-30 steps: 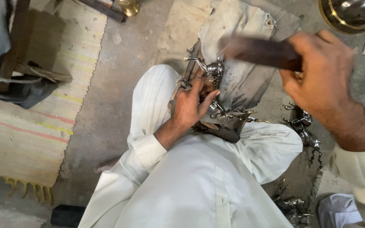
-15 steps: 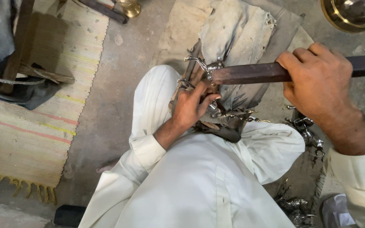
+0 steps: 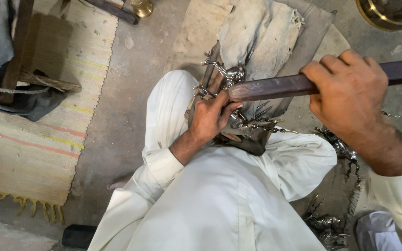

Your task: The person sits cross-legged on the floor holding a silver animal figurine against a leather sandbag on their lap. They position a small punch against the figurine's surface and strike it with a wooden mallet, repositioning the punch repeatedly to work details into the metal, with other finished figurines on the floor nearby.

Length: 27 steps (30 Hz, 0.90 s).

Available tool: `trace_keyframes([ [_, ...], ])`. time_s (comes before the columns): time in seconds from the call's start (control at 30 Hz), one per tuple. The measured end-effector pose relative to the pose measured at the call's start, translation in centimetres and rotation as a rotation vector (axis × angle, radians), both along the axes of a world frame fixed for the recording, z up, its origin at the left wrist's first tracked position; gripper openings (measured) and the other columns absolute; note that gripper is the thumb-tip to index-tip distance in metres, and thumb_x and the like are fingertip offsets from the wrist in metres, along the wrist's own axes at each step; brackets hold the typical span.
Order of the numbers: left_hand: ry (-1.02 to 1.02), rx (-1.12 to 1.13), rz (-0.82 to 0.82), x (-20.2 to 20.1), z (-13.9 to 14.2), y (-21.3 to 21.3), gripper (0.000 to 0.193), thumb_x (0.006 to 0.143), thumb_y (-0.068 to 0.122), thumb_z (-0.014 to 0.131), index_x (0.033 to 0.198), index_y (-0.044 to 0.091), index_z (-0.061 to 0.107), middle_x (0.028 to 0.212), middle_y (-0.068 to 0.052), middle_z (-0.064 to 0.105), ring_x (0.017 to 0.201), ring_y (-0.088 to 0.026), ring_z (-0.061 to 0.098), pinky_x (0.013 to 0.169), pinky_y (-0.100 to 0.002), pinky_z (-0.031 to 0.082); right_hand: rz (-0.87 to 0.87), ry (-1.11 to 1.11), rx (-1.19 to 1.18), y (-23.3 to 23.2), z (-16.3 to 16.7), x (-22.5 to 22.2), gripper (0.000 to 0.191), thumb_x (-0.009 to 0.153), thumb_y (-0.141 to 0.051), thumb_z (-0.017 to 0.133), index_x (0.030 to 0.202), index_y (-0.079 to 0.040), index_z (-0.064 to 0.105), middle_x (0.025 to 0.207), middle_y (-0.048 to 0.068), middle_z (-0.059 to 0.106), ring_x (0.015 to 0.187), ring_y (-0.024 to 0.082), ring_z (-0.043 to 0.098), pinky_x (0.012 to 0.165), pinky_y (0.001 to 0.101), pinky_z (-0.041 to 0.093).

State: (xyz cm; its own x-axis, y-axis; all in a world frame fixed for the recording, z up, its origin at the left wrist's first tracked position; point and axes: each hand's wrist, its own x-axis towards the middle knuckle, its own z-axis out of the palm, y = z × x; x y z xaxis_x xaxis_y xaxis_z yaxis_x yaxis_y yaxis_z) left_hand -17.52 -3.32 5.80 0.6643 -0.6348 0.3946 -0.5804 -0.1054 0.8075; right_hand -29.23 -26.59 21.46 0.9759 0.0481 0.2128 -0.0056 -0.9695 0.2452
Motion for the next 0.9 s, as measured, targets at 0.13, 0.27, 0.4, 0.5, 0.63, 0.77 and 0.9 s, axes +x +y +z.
trace_keyframes([
  [0.13,-0.011,-0.053,-0.022,0.1,0.2,0.0,0.022,0.093,0.008,0.079,0.106,0.003,0.061,0.079,-0.013,0.072,0.067,-0.027,0.073,0.059,-0.039,0.054,-0.009,0.027,0.004,-0.4,-0.1,-0.3,0.030,0.072,-0.012,0.083,0.099,-0.013,0.070,0.089,0.000,0.065,0.088,0.021,0.061,0.077,0.0357,0.047],
  [0.27,-0.036,-0.104,-0.035,0.1,0.2,-0.1,0.024,0.094,0.009,0.078,0.110,0.003,0.061,0.085,-0.013,0.074,0.072,-0.027,0.074,0.062,-0.037,0.056,-0.014,0.004,0.078,-0.6,0.2,-0.5,0.026,0.082,-0.012,0.083,0.104,-0.011,0.069,0.095,0.003,0.067,0.091,0.022,0.062,0.078,0.0350,0.048],
  [0.4,-0.013,0.026,-0.023,0.1,0.1,0.0,0.024,0.095,0.011,0.083,0.107,0.006,0.063,0.078,-0.012,0.072,0.068,-0.027,0.072,0.061,-0.039,0.053,-0.021,0.018,0.045,-0.1,0.3,-0.2,0.030,0.073,-0.012,0.082,0.100,-0.012,0.069,0.091,0.003,0.068,0.091,0.026,0.064,0.078,0.0396,0.049],
  [0.5,-0.041,-0.111,-0.033,0.1,0.0,0.0,0.028,0.095,0.009,0.077,0.120,0.006,0.063,0.089,-0.012,0.075,0.076,-0.027,0.075,0.064,-0.037,0.056,-0.040,-0.008,0.182,0.2,0.5,0.1,0.025,0.081,-0.008,0.081,0.103,-0.009,0.068,0.093,0.005,0.068,0.089,0.027,0.063,0.078,0.0392,0.049],
  [0.63,-0.034,0.002,-0.043,0.2,0.0,0.1,0.029,0.094,0.009,0.080,0.118,0.007,0.064,0.082,-0.012,0.073,0.072,-0.028,0.073,0.063,-0.040,0.054,-0.041,-0.026,0.203,0.4,0.2,0.1,0.027,0.079,-0.007,0.081,0.102,-0.009,0.068,0.090,0.006,0.068,0.089,0.029,0.063,0.076,0.0415,0.049],
  [0.77,-0.033,-0.043,-0.041,0.2,0.0,0.1,0.030,0.093,0.008,0.080,0.118,0.007,0.063,0.087,-0.012,0.074,0.075,-0.028,0.074,0.064,-0.038,0.055,-0.090,-0.003,0.178,-0.1,-0.2,-0.3,0.032,0.075,-0.007,0.082,0.105,-0.008,0.070,0.097,0.009,0.068,0.090,0.029,0.062,0.077,0.0411,0.049],
  [0.9,-0.030,-0.111,-0.063,0.3,0.0,0.2,0.032,0.095,0.007,0.075,0.124,0.007,0.062,0.093,-0.011,0.075,0.082,-0.027,0.076,0.068,-0.036,0.058,-0.097,-0.029,0.187,-0.3,-0.4,-0.1,0.021,0.088,-0.006,0.081,0.104,-0.010,0.068,0.092,0.006,0.066,0.087,0.025,0.060,0.080,0.0398,0.048],
])
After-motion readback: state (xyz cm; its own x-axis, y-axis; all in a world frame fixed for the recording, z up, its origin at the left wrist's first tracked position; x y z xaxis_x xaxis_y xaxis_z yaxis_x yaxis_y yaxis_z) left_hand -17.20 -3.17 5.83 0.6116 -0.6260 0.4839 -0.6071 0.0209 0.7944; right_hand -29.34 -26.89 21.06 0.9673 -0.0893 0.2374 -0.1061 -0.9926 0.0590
